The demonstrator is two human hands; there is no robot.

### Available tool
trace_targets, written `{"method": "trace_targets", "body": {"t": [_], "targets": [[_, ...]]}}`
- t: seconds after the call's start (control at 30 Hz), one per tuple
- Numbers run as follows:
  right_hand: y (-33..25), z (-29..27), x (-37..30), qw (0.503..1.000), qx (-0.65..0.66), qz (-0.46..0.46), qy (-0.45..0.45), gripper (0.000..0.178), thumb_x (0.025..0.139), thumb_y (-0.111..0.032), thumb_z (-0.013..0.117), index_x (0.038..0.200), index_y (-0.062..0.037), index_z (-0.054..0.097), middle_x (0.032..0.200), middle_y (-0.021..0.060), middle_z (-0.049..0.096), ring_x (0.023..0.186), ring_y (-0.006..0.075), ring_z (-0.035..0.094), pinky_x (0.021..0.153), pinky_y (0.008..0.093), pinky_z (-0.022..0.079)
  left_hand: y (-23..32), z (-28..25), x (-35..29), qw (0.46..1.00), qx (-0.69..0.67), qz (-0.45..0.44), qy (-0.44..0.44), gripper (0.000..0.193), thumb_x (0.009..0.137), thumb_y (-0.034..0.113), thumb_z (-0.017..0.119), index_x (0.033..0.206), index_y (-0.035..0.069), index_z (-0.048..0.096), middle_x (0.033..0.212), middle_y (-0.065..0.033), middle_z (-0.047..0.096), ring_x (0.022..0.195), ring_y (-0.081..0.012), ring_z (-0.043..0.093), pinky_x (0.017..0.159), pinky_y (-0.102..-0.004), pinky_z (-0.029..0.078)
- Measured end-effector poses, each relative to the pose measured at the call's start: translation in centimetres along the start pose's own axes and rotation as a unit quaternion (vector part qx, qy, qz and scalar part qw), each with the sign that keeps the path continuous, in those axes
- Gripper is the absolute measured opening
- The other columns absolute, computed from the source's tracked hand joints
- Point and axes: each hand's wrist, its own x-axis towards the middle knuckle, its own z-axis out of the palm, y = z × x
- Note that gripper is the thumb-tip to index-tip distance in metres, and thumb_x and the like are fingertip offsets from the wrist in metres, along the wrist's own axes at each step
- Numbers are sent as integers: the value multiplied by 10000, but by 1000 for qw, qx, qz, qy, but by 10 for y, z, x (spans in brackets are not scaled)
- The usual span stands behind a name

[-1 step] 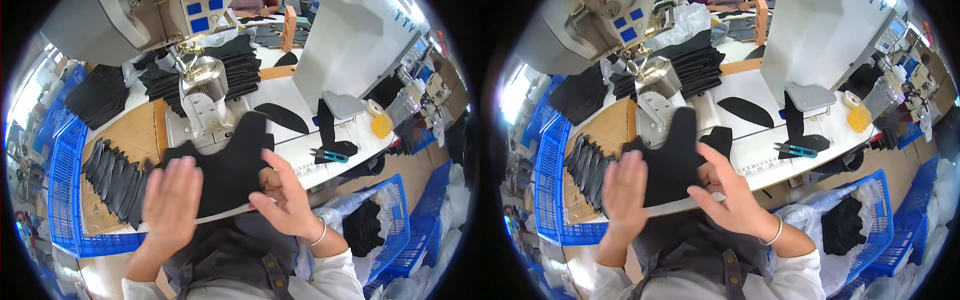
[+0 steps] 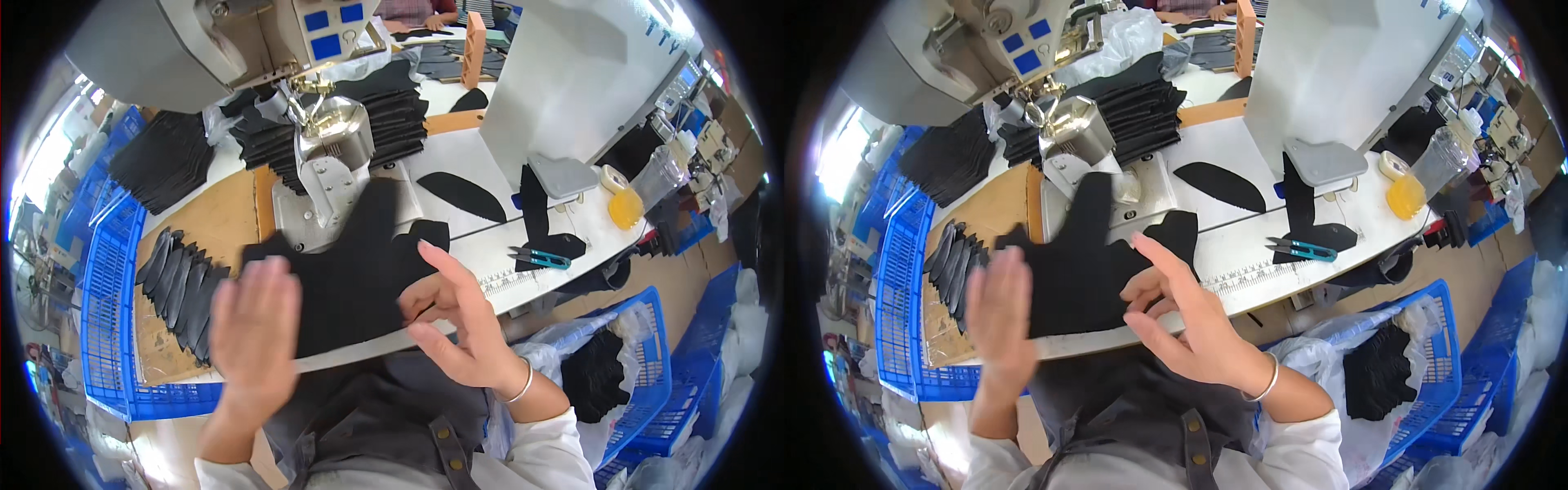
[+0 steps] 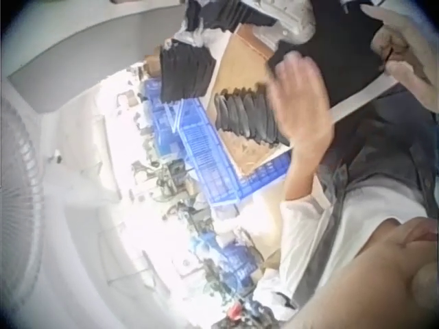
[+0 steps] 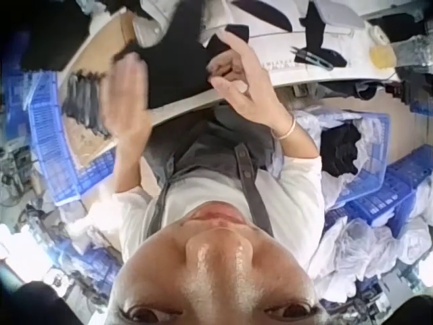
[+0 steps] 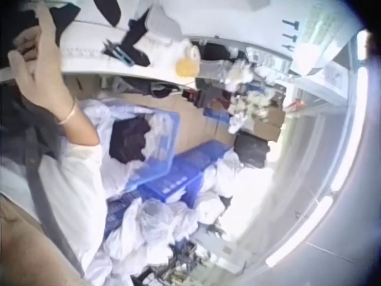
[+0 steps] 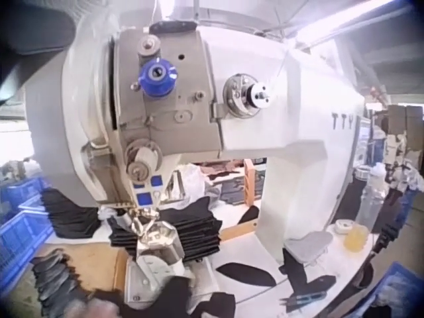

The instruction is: Aligning and stacking black fabric shoe components at a workstation.

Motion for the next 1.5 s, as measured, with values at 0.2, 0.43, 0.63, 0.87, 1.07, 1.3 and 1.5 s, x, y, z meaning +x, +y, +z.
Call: {"method": "trace_targets", "body": {"t": [0.2,0.43,0.63,0.87,1.07,1.3,1.5], "targets": [[59,-34,8,926,-326,-143,123,544,747,35,665,1263,-19,500,973,125,609,830,243,593,689,309,508,-110,-16,-18,976,84,-195,47,664,714,-177,402,1347,10,476,1354,-151,510,1289,-312,450,1101,-416,297],[59,-35,10,929,-328,-125,115,429,749,47,651,1162,-18,554,957,113,616,841,232,594,633,296,504,-201,46,128,982,111,-155,-7,226,869,139,567,1015,-23,622,988,-260,623,937,-436,583,807,-459,475],[60,-35,10,934,-320,-109,117,311,763,51,630,1065,-11,591,928,113,611,835,231,604,614,281,500,-228,135,175,957,-108,-153,-222,245,828,219,588,1002,59,651,974,-177,672,908,-320,645,782,-398,499],[59,-36,10,942,-297,-83,130,258,769,64,619,1017,-9,607,902,112,608,820,220,610,606,272,501,-243,174,173,983,-149,-37,-97,283,904,255,566,1129,99,639,997,-103,683,911,-242,637,814,-361,500],[59,-38,11,944,-292,-75,134,238,775,70,614,999,-12,613,894,110,608,788,210,615,604,267,503,-207,138,177,983,-107,-57,-137,337,779,300,695,1054,112,643,984,-106,677,958,-261,640,796,-354,500],[60,-37,10,939,-308,-74,136,225,778,75,613,987,-6,613,911,113,610,783,194,618,605,260,504,-164,65,192,920,-137,-159,-330,457,869,404,560,1199,90,590,1125,-135,645,1020,-227,593,950,-325,431],[30,-42,51,946,-204,-164,193,253,926,-90,480,1154,6,532,1153,130,537,1017,191,553,843,293,459,-198,63,209,930,-196,-182,-250,479,867,411,566,1206,73,581,1136,-149,638,1038,-234,587,963,-329,419]]}}
